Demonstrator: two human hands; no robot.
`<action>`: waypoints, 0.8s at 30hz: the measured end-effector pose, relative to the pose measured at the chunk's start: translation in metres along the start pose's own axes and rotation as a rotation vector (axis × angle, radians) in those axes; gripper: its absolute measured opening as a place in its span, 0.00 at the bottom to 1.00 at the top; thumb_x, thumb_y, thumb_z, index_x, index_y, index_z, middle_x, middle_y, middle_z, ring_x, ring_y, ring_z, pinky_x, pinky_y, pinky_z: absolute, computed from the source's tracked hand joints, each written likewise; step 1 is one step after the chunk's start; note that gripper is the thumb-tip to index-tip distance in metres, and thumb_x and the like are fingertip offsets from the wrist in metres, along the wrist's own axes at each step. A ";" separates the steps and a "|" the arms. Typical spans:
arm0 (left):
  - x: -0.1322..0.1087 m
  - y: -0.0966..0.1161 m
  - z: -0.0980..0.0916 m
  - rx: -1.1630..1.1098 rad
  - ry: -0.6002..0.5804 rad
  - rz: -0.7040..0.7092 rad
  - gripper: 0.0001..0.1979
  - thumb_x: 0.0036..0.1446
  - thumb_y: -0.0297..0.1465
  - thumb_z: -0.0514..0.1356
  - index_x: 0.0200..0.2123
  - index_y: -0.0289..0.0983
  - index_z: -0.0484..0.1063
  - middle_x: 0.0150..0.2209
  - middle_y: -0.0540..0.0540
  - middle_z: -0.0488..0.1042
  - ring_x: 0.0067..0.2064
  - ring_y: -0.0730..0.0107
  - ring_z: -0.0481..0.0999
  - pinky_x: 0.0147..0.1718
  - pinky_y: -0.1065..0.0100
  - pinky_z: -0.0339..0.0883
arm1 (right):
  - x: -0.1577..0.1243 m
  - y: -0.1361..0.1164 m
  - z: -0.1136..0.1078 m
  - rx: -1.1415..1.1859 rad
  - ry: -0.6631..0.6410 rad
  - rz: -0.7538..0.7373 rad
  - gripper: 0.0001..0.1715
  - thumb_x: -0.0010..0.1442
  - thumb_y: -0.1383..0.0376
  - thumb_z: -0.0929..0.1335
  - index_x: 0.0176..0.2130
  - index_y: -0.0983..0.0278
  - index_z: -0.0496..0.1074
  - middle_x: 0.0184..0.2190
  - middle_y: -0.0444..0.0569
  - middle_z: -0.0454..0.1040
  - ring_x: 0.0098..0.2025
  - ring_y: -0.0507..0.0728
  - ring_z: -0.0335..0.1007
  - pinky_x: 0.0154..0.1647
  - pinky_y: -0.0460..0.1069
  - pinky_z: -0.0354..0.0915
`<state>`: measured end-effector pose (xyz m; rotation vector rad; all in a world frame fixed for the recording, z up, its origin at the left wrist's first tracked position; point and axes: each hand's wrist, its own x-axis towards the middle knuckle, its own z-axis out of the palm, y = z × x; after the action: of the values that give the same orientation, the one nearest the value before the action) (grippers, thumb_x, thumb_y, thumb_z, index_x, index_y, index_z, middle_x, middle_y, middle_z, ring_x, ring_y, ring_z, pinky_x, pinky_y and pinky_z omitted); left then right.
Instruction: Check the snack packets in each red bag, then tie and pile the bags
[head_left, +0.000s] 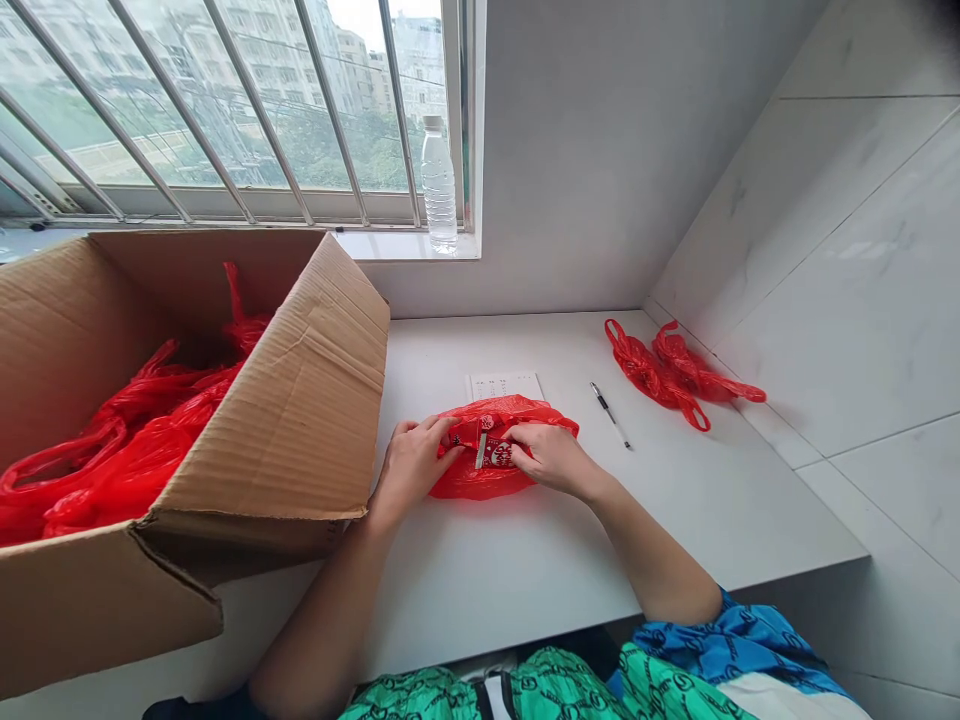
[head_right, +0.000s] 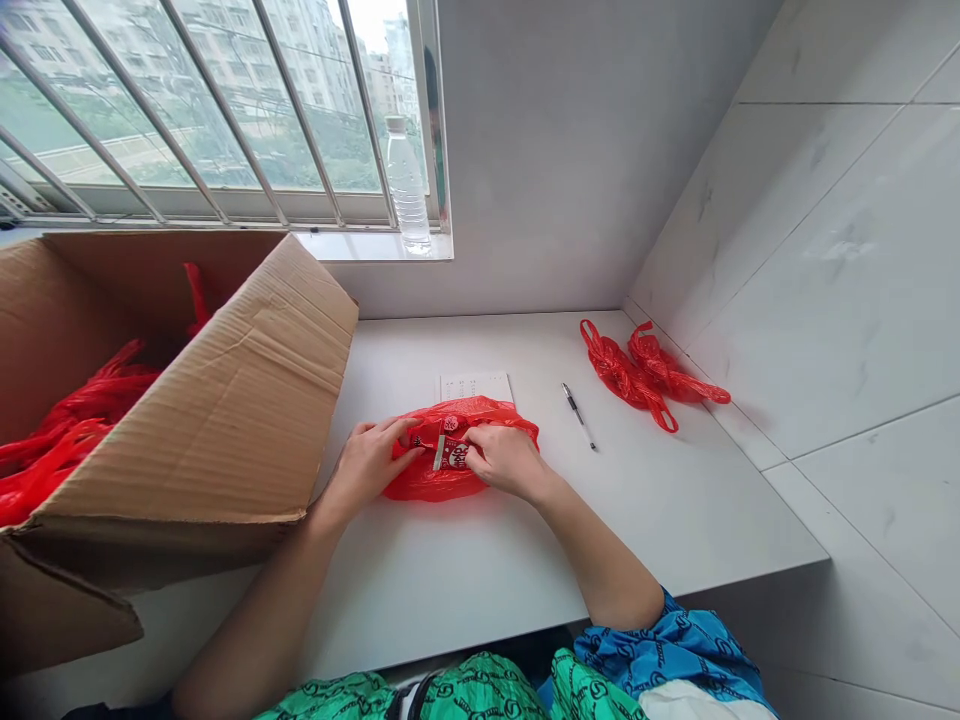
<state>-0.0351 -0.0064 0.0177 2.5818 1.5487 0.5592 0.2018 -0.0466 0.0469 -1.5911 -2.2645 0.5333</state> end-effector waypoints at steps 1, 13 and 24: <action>0.000 0.000 0.002 0.023 -0.007 -0.005 0.16 0.61 0.35 0.60 0.52 0.43 0.72 0.48 0.45 0.78 0.41 0.59 0.79 0.48 0.58 0.61 | 0.001 0.001 0.002 -0.063 -0.008 0.032 0.14 0.67 0.68 0.60 0.43 0.62 0.74 0.39 0.46 0.79 0.41 0.53 0.74 0.38 0.45 0.62; 0.003 0.008 -0.002 -0.217 0.190 -0.093 0.10 0.64 0.36 0.56 0.45 0.40 0.71 0.45 0.45 0.76 0.44 0.63 0.76 0.52 0.58 0.60 | 0.007 0.022 0.010 -0.440 0.034 0.249 0.12 0.68 0.71 0.59 0.47 0.67 0.68 0.34 0.54 0.78 0.35 0.59 0.76 0.27 0.47 0.57; 0.002 0.019 -0.006 -1.151 0.290 -0.148 0.15 0.59 0.41 0.63 0.45 0.38 0.72 0.43 0.45 0.77 0.46 0.63 0.77 0.47 0.65 0.71 | 0.004 0.002 0.006 0.230 0.309 -0.009 0.13 0.70 0.58 0.63 0.45 0.60 0.73 0.42 0.48 0.79 0.44 0.56 0.75 0.44 0.49 0.66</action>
<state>-0.0202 -0.0146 0.0286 1.5307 0.9541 1.3373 0.1991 -0.0431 0.0410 -1.4382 -1.9085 0.4875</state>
